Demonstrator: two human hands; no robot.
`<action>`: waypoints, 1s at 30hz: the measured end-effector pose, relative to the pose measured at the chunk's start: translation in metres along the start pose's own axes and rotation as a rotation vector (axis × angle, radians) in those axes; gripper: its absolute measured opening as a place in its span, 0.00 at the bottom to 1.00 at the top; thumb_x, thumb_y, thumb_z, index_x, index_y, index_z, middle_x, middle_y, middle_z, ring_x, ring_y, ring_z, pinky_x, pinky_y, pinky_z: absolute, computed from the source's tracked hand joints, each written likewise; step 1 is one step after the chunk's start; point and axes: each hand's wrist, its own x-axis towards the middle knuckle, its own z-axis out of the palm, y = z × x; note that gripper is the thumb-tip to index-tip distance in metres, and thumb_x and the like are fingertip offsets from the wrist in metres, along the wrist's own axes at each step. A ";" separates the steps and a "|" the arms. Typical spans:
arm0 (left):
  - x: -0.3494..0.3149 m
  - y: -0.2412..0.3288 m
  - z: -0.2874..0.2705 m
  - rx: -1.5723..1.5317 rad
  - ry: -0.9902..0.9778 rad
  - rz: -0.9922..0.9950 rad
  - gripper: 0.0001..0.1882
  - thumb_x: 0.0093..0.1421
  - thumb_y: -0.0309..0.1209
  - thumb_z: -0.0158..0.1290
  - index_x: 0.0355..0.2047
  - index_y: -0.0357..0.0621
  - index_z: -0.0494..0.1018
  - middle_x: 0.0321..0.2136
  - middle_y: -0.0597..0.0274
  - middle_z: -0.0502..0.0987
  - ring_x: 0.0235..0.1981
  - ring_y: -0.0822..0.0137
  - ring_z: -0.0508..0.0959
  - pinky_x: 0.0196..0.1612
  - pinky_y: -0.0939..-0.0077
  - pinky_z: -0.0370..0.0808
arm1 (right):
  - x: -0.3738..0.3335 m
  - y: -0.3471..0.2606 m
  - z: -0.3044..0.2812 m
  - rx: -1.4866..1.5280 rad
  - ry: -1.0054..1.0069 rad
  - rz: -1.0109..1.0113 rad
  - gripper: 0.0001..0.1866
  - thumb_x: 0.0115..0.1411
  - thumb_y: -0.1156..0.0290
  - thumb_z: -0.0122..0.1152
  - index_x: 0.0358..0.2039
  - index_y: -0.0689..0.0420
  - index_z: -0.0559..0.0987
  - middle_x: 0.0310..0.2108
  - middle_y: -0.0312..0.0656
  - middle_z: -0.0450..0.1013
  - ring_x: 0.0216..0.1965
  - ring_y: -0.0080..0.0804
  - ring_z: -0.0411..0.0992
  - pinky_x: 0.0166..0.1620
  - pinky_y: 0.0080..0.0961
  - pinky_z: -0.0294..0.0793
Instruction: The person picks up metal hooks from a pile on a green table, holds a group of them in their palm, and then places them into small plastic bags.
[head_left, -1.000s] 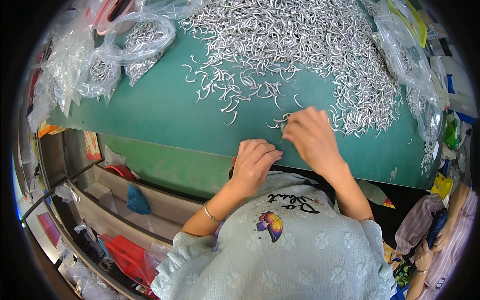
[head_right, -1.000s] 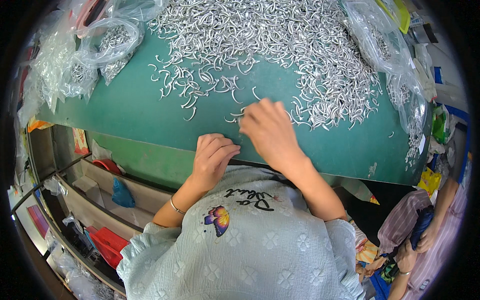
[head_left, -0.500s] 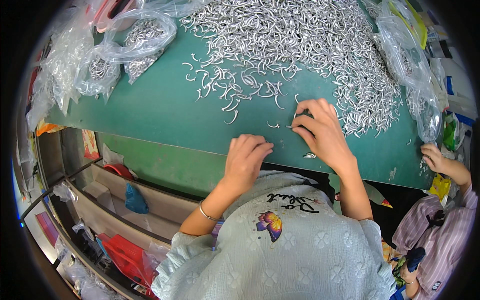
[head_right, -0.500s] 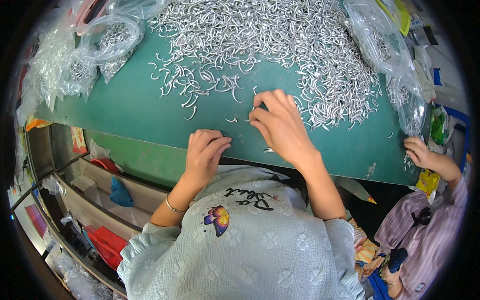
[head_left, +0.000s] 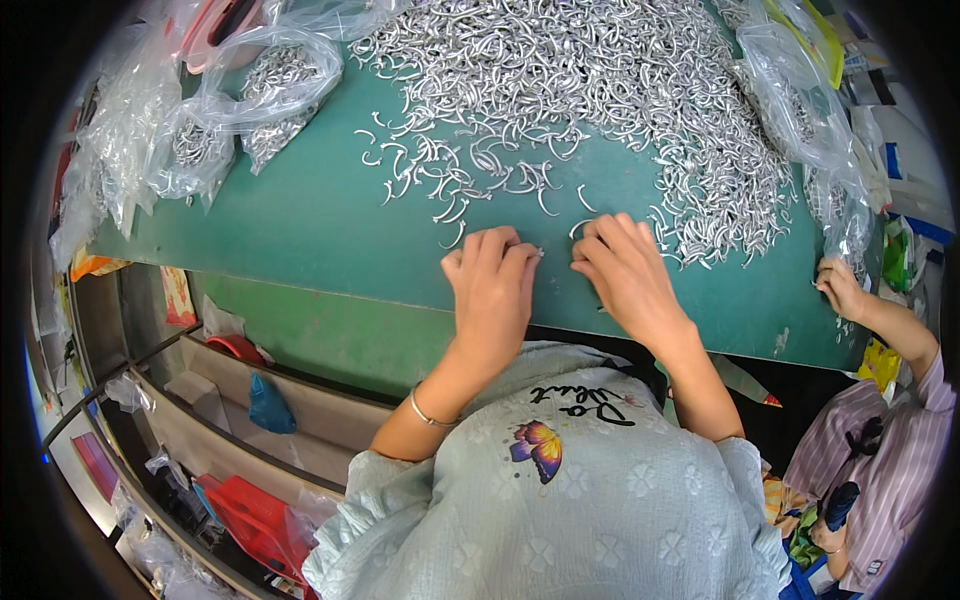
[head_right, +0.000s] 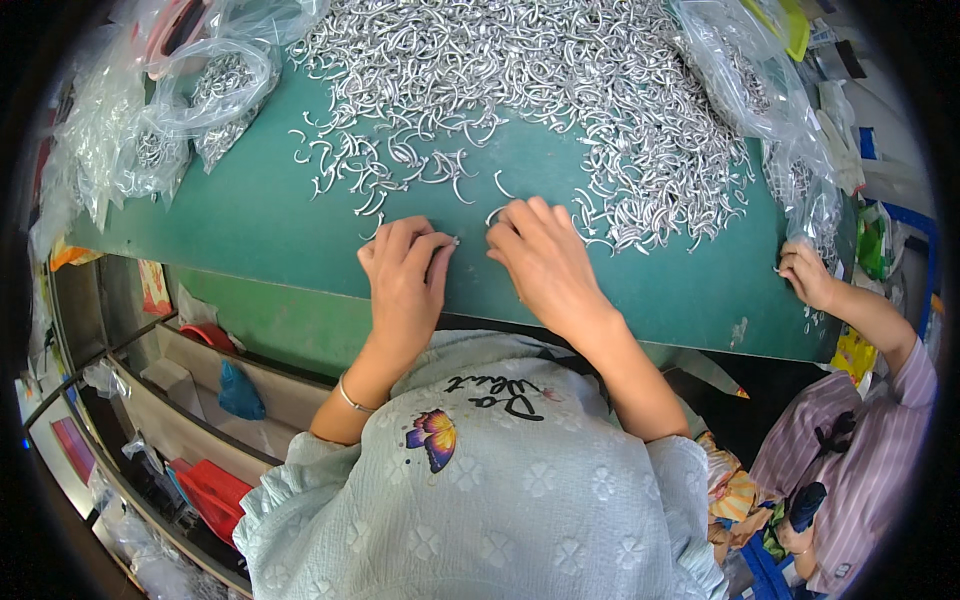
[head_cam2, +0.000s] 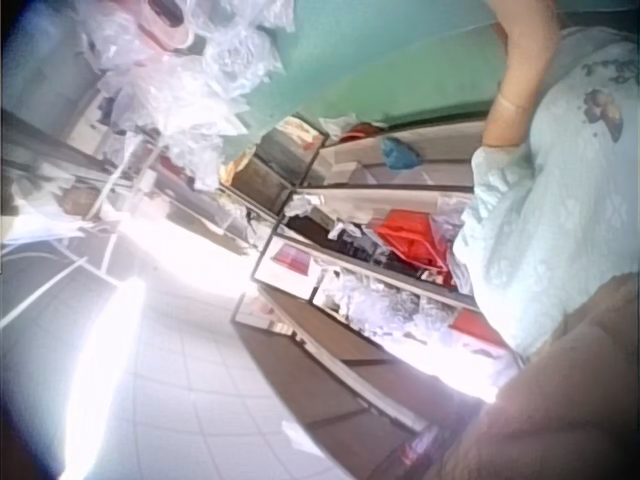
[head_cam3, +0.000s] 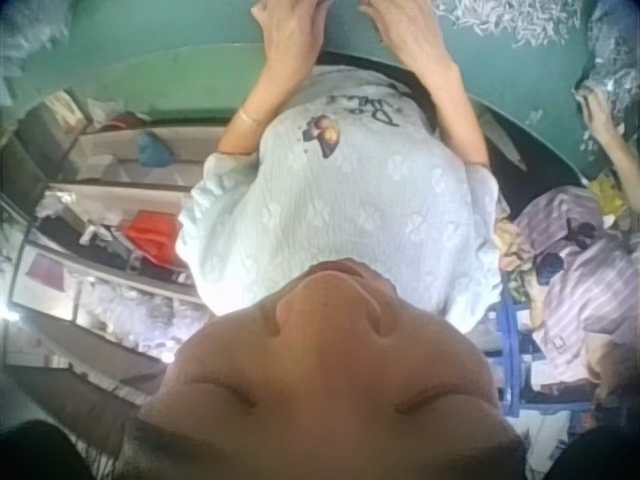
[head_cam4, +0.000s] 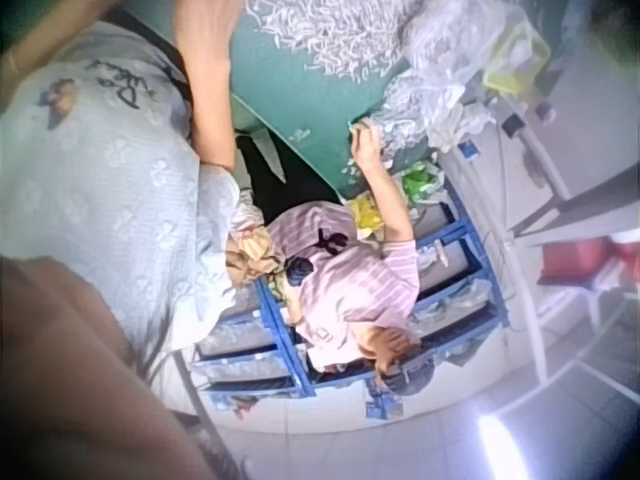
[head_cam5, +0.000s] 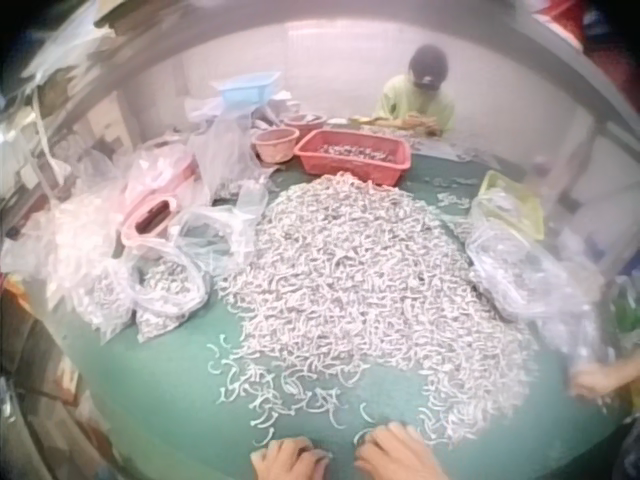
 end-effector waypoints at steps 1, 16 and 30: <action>-0.001 -0.003 -0.002 0.015 0.000 -0.010 0.11 0.51 0.23 0.61 0.36 0.44 0.75 0.41 0.62 0.72 0.42 0.61 0.71 0.44 0.64 0.60 | -0.004 0.003 -0.004 0.015 -0.003 0.021 0.07 0.51 0.76 0.64 0.30 0.57 0.74 0.32 0.40 0.65 0.37 0.40 0.65 0.40 0.34 0.64; 0.017 0.013 0.001 0.037 -0.058 0.076 0.18 0.50 0.19 0.55 0.43 0.45 0.74 0.48 0.57 0.69 0.50 0.57 0.68 0.49 0.60 0.59 | -0.048 0.019 -0.040 -0.053 0.101 0.311 0.10 0.49 0.79 0.67 0.32 0.58 0.76 0.35 0.40 0.72 0.40 0.41 0.68 0.44 0.31 0.63; 0.049 0.041 0.035 -0.105 -0.163 0.245 0.11 0.53 0.19 0.55 0.37 0.44 0.71 0.38 0.57 0.73 0.41 0.55 0.71 0.41 0.62 0.61 | -0.101 0.037 -0.044 -0.109 0.295 0.364 0.13 0.48 0.76 0.68 0.36 0.55 0.78 0.39 0.38 0.70 0.42 0.40 0.66 0.43 0.34 0.62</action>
